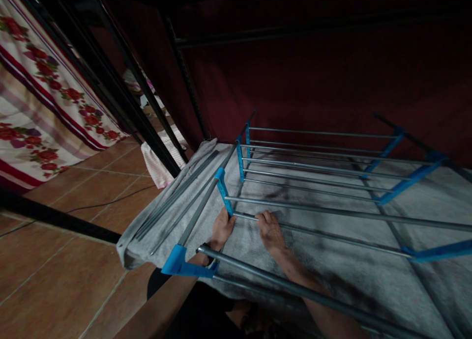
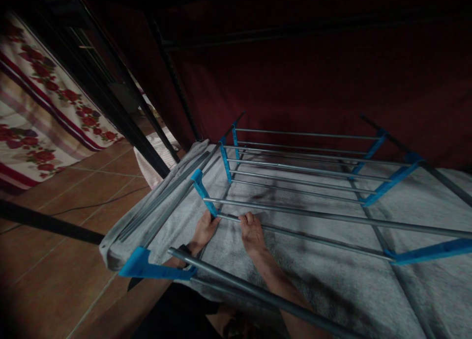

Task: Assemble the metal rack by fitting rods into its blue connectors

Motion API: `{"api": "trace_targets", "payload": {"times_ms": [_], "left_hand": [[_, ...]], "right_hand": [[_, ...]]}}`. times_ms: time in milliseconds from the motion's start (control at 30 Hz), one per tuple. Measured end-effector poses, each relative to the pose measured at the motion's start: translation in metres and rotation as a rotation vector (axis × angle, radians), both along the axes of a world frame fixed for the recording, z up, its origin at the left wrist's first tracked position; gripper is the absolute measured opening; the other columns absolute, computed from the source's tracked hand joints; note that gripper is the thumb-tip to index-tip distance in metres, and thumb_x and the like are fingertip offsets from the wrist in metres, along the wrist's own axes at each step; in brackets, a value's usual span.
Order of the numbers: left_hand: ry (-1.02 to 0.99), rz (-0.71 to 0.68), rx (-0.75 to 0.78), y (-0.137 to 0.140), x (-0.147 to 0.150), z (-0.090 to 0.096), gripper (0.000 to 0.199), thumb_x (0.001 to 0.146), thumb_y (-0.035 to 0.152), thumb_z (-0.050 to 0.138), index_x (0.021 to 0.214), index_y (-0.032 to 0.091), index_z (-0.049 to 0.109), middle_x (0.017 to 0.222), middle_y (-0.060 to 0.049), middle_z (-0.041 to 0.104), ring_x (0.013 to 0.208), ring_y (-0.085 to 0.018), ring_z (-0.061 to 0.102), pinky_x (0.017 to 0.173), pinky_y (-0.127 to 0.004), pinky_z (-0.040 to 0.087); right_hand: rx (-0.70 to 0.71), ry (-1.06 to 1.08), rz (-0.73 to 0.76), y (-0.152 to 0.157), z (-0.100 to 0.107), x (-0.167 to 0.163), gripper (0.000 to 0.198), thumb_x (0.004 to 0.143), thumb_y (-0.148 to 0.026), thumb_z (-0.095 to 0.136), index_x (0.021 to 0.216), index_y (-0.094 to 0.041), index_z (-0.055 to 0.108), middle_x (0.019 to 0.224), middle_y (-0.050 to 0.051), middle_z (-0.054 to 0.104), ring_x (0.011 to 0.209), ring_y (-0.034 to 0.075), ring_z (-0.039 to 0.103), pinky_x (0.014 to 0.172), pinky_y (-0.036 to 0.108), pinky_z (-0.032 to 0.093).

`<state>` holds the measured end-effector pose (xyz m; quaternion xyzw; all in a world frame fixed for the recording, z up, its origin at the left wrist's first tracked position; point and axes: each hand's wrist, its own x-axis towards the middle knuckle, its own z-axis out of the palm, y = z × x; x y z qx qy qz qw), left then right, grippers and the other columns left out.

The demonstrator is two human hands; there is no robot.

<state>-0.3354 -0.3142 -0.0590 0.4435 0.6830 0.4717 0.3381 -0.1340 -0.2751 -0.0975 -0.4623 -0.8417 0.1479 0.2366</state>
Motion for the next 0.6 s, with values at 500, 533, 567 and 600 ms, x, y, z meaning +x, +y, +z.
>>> {"api": "trace_targets", "payload": {"times_ms": [500,533,567,600], "left_hand": [[0.014,-0.061,0.018,-0.001,-0.001,-0.005,0.036,0.079,0.030,0.075,0.112,0.035,0.063,0.123,-0.003,0.068,0.145,-0.031,0.039,0.118,-0.045,0.038],[0.010,-0.045,0.032,-0.001,0.000,-0.005,0.034,0.078,0.029,0.075,0.110,0.034,0.063,0.122,-0.004,0.069,0.144,-0.032,0.041,0.119,-0.045,0.037],[0.008,-0.034,0.047,-0.001,-0.001,-0.006,0.032,0.078,0.029,0.075,0.107,0.032,0.063,0.120,-0.005,0.069,0.142,-0.033,0.043,0.120,-0.044,0.035],[0.012,-0.032,0.058,-0.001,-0.001,-0.006,0.029,0.078,0.028,0.075,0.104,0.031,0.063,0.118,-0.005,0.070,0.141,-0.034,0.044,0.120,-0.043,0.034]], "right_hand": [[-0.044,-0.062,0.016,-0.002,0.011,0.001,0.033,0.095,-0.008,0.042,0.110,-0.023,0.068,0.109,0.008,0.063,0.099,0.022,0.055,0.092,0.034,0.044],[-0.046,-0.069,0.018,-0.002,0.012,0.001,0.033,0.095,-0.008,0.042,0.111,-0.023,0.068,0.110,0.008,0.064,0.100,0.022,0.055,0.092,0.034,0.045],[-0.047,-0.077,0.020,-0.002,0.012,0.000,0.034,0.096,-0.008,0.042,0.111,-0.023,0.068,0.110,0.007,0.064,0.100,0.022,0.055,0.093,0.034,0.045],[-0.046,-0.084,0.025,-0.001,0.011,0.000,0.034,0.096,-0.008,0.042,0.112,-0.023,0.068,0.110,0.007,0.064,0.100,0.022,0.056,0.094,0.035,0.045]]}}
